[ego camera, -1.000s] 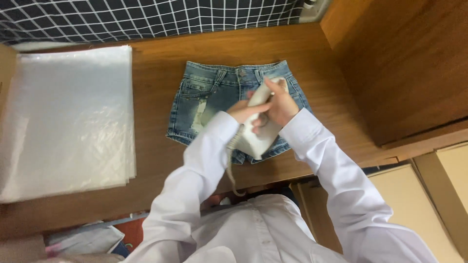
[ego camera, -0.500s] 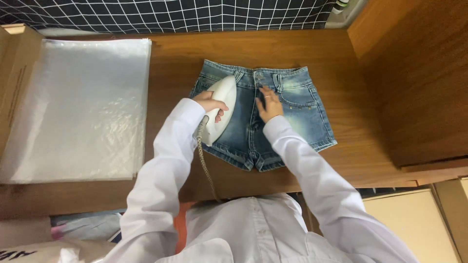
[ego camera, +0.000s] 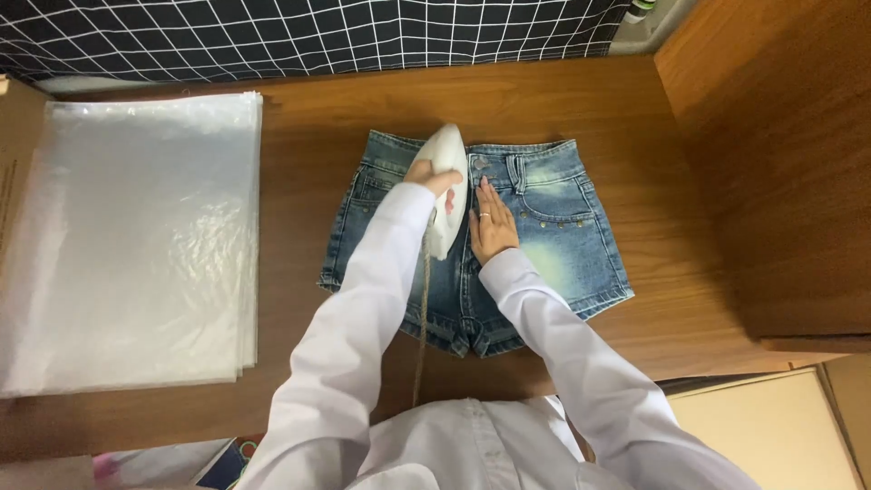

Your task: The person takes a pair of denim shorts from a clothing rack, lays them on a wooden table, and irons them with a white iron. The person smooths the fabric with their hands before and during ironing.

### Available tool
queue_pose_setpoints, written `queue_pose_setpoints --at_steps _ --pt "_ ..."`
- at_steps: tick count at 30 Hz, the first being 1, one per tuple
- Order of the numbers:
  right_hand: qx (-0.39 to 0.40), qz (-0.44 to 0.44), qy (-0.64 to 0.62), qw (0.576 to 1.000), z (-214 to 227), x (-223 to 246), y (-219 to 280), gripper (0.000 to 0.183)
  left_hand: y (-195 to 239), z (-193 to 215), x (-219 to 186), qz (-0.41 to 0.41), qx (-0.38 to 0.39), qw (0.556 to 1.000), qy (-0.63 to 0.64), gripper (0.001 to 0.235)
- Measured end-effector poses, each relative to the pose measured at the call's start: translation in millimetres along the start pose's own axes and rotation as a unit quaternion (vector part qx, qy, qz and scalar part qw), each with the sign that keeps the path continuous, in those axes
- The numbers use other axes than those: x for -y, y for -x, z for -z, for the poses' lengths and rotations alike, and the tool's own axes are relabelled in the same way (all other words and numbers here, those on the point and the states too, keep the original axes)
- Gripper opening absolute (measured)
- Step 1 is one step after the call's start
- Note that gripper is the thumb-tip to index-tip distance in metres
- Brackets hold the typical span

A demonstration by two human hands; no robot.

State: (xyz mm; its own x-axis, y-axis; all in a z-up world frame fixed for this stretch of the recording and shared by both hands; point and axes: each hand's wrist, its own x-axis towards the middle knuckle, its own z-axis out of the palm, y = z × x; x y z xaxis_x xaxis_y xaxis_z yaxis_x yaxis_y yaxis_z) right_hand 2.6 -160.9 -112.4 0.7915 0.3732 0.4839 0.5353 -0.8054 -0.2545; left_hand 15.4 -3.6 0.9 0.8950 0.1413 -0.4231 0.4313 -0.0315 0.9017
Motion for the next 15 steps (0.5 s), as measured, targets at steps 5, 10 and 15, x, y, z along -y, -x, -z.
queue_pose_setpoints --at_steps 5,10,15 --pt "0.004 -0.012 -0.004 1.000 -6 -4 1 0.042 -30 -8 -32 -0.004 -0.034 0.999 0.002 0.037" --pt "0.001 -0.024 -0.014 1.000 -5 -5 -1 0.042 -12 -6 -33 -0.005 -0.038 0.999 0.018 0.038" --pt "0.002 -0.030 -0.012 0.999 -8 -8 1 0.042 60 7 -26 0.021 0.002 0.995 -0.102 0.029"
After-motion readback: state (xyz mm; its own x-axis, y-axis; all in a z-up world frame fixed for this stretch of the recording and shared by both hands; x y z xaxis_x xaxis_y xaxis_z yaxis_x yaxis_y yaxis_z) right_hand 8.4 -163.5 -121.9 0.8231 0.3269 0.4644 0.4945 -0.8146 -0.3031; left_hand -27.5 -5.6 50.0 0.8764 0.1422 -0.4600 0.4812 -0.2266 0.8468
